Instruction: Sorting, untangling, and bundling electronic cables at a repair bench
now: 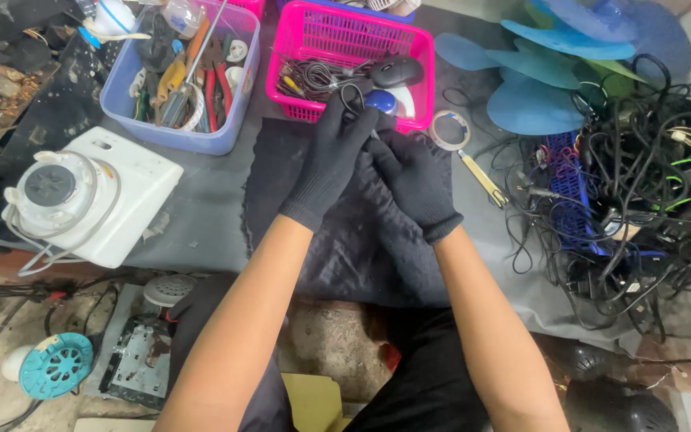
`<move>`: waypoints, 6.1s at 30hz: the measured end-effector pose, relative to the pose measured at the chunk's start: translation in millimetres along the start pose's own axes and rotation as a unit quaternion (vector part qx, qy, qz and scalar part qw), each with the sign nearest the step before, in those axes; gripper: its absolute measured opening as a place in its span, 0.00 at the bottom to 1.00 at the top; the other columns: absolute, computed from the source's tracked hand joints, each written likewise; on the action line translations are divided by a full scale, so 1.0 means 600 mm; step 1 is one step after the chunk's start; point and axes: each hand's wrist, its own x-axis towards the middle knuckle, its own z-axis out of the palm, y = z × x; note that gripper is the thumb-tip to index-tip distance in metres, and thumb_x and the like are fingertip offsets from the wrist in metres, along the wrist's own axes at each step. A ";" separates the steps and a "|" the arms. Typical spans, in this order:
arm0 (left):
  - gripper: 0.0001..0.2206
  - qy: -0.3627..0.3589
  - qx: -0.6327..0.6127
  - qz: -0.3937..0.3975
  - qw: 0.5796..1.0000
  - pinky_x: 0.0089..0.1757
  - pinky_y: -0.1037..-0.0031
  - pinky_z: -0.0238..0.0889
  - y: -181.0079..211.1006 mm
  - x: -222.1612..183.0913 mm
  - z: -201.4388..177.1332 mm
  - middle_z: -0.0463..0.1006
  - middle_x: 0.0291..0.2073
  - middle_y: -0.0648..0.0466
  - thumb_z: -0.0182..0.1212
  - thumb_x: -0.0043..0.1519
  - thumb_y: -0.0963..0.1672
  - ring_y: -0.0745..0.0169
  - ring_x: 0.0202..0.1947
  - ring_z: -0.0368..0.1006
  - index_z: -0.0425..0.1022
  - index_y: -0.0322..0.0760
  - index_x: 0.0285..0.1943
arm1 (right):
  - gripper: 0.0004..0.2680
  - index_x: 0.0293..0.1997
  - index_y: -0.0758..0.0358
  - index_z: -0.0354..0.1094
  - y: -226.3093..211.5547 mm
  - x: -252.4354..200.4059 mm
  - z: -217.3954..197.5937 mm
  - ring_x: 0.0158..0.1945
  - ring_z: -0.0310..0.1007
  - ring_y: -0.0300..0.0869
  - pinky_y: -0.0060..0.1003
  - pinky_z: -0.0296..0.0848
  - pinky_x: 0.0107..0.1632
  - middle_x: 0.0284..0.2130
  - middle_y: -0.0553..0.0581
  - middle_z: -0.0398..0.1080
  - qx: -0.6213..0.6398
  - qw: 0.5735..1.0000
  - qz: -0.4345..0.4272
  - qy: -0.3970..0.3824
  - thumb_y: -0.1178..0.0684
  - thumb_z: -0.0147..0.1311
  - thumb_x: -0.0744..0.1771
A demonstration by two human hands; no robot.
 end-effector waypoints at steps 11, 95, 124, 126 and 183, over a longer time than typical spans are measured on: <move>0.03 0.058 -0.015 -0.004 0.998 0.39 0.79 0.76 -0.064 0.059 -0.040 0.80 0.37 0.53 0.59 0.68 0.42 0.70 0.39 0.77 0.74 0.40 0.47 | 0.06 0.44 0.62 0.71 -0.026 0.051 -0.001 0.44 0.76 0.63 0.51 0.74 0.43 0.28 0.66 0.74 -0.023 0.991 -0.109 -0.071 0.53 0.50 0.72; 0.27 -0.185 0.500 0.310 0.787 0.48 0.59 0.70 -0.063 -0.103 0.241 0.75 0.50 0.48 0.72 0.53 0.53 0.46 0.51 0.75 0.72 0.44 0.59 | 0.11 0.56 0.65 0.74 0.154 -0.107 -0.273 0.56 0.73 0.64 0.54 0.71 0.58 0.47 0.68 0.76 -0.133 0.985 -0.059 0.092 0.53 0.56 0.69; 0.22 -0.346 0.274 0.019 0.897 0.53 0.61 0.65 -0.060 -0.137 0.402 0.71 0.59 0.44 0.55 0.67 0.49 0.47 0.58 0.71 0.65 0.33 0.64 | 0.10 0.38 0.65 0.62 0.299 -0.110 -0.446 0.40 0.65 0.54 0.49 0.61 0.46 0.34 0.63 0.67 -0.154 0.905 -0.095 0.386 0.51 0.44 0.74; 0.31 -0.342 0.349 -0.010 0.872 0.57 0.56 0.62 -0.080 -0.126 0.425 0.70 0.65 0.42 0.57 0.61 0.51 0.41 0.63 0.66 0.60 0.39 0.74 | 0.06 0.48 0.63 0.65 0.272 -0.114 -0.427 0.46 0.71 0.52 0.44 0.67 0.50 0.42 0.62 0.72 -0.087 0.942 -0.064 0.318 0.53 0.49 0.71; 0.16 -0.341 0.313 0.114 0.879 0.48 0.54 0.66 -0.102 -0.095 0.447 0.66 0.54 0.40 0.57 0.66 0.45 0.39 0.49 0.71 0.70 0.36 0.61 | 0.09 0.53 0.70 0.67 0.421 -0.077 -0.568 0.53 0.68 0.61 0.52 0.61 0.60 0.50 0.70 0.69 -0.348 0.882 -0.128 0.291 0.59 0.52 0.68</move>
